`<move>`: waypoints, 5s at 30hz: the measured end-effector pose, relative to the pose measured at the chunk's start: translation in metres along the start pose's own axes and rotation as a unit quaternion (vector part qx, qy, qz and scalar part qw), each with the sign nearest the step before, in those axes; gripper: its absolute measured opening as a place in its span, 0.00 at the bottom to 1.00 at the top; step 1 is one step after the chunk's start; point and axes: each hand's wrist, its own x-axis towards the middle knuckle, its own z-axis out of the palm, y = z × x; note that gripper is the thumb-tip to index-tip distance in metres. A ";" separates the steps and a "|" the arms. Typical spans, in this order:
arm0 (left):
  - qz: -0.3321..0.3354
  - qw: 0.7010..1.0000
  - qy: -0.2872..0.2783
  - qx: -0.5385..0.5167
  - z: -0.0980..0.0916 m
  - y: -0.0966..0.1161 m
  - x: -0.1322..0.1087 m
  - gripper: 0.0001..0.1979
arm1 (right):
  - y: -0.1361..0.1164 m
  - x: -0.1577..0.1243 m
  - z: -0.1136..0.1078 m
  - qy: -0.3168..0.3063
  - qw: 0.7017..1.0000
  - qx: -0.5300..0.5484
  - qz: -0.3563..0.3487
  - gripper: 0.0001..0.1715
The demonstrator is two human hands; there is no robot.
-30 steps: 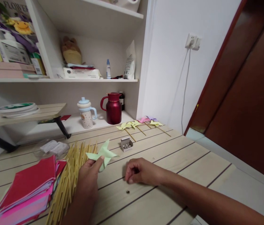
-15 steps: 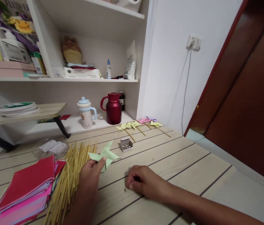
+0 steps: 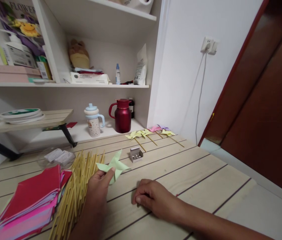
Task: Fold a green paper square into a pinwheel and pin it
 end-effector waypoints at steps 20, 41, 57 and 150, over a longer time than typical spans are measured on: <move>0.023 1.000 0.001 -0.007 -0.002 -0.002 -0.002 0.16 | 0.013 -0.003 0.002 0.010 0.995 0.092 0.035 0.13; 0.000 0.999 -0.006 -0.039 -0.001 -0.004 0.002 0.17 | 0.012 -0.002 0.003 0.027 0.992 0.121 0.034 0.12; 0.022 0.999 0.010 0.047 0.002 0.011 -0.011 0.14 | -0.015 0.029 -0.003 0.129 0.964 0.231 0.025 0.08; 0.174 0.964 0.036 0.199 0.005 -0.008 -0.004 0.17 | -0.024 0.045 -0.004 0.228 0.947 0.223 -0.034 0.04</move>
